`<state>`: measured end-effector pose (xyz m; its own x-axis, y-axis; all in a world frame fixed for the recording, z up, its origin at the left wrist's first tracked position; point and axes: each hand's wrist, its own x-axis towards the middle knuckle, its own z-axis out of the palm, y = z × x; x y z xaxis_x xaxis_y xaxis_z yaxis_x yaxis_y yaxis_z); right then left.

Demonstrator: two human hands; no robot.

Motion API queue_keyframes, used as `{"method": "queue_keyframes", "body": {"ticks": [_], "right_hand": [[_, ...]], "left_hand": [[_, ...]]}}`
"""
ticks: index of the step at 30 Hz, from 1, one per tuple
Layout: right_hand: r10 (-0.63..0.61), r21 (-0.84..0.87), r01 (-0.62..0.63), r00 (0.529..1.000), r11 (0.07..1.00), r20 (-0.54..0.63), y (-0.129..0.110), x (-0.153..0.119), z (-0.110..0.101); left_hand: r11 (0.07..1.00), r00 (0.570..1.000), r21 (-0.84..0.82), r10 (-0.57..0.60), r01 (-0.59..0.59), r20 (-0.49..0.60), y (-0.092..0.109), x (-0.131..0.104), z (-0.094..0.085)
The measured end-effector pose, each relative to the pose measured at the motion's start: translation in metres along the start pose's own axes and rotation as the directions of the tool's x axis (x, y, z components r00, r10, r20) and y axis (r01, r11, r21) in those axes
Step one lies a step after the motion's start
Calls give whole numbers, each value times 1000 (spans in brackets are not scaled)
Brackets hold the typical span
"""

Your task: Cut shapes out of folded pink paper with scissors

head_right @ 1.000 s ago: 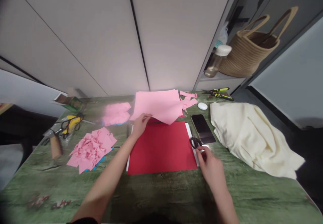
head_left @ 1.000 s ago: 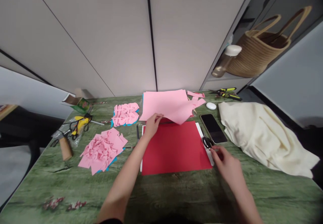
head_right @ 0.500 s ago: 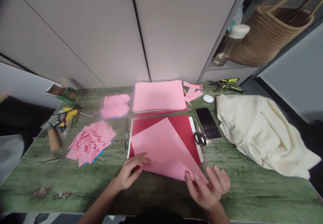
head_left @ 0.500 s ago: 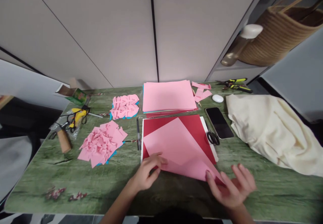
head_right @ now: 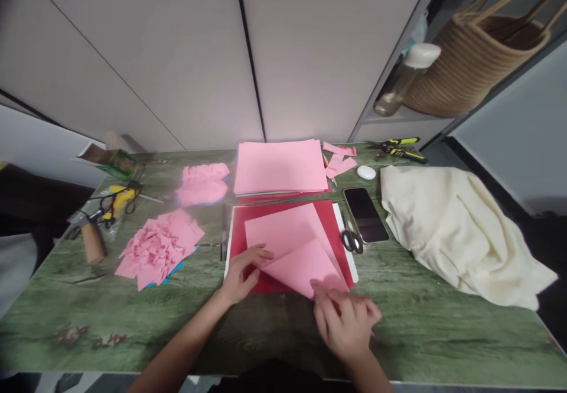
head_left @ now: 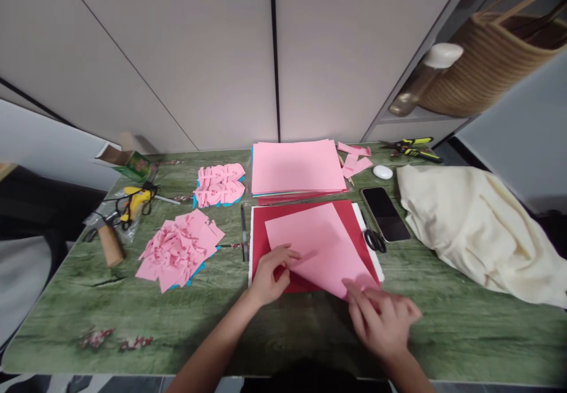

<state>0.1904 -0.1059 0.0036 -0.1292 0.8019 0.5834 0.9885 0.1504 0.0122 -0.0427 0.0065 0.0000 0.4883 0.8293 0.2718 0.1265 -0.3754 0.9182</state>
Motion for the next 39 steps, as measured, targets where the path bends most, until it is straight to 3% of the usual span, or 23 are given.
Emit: {"method": "queue_keyframes", "body": {"ticks": [4, 8, 11, 14, 15, 16, 18, 20, 22, 25, 28, 31, 35, 39], "right_hand": [[128, 49, -144, 961, 988, 247, -17, 13, -3], [86, 116, -136, 928, 984, 363, -31, 20, 1], [9, 148, -80, 903, 986, 430, -34, 24, 13], [-75, 193, -20, 877, 981, 475, -31, 31, 26], [-103, 209, 1, 871, 978, 479, -30, 34, 30], [-132, 226, 23, 868, 974, 479, -29, 37, 34], [-191, 262, 71, 861, 963, 470, -28, 45, 40], [-237, 284, 109, 851, 953, 468, -27, 54, 46], [-257, 285, 130, 844, 950, 471, -27, 62, 52], [-260, 266, 149, 852, 952, 455, -25, 71, 59], [-191, 216, 106, 885, 971, 425, -27, 74, 59], [-15, 134, -41, 919, 990, 393, -33, 70, 50], [95, 103, -149, 908, 984, 408, -39, 57, 42], [157, 58, -202, 888, 978, 432, -36, 45, 49]], "left_hand": [[993, 996, -90, -77, 72, -54, -2, -3, 2], [991, 995, -99, -95, 94, 2, 0, -7, -4], [984, 989, 109, -147, 143, 30, 6, -12, -10], [870, 959, 416, -191, 264, -208, 19, -21, -10], [817, 947, 502, -156, 284, -281, 24, -25, -7], [770, 953, 583, -103, 258, -285, 29, -29, -3], [689, 993, 720, 9, 79, -118, 35, -36, 8], [617, 996, 783, 10, -79, 93, 36, -39, 20], [563, 987, 822, -69, -85, 149, 31, -39, 29], [518, 976, 855, -175, -23, 132, 20, -38, 36], [497, 969, 866, -236, 53, 76, 15, -40, 39], [494, 964, 862, -264, 116, 22, 18, -44, 41], [512, 958, 843, -285, 164, -12, 25, -42, 40], [556, 960, 814, -279, 170, -10, 22, -33, 37]]}}
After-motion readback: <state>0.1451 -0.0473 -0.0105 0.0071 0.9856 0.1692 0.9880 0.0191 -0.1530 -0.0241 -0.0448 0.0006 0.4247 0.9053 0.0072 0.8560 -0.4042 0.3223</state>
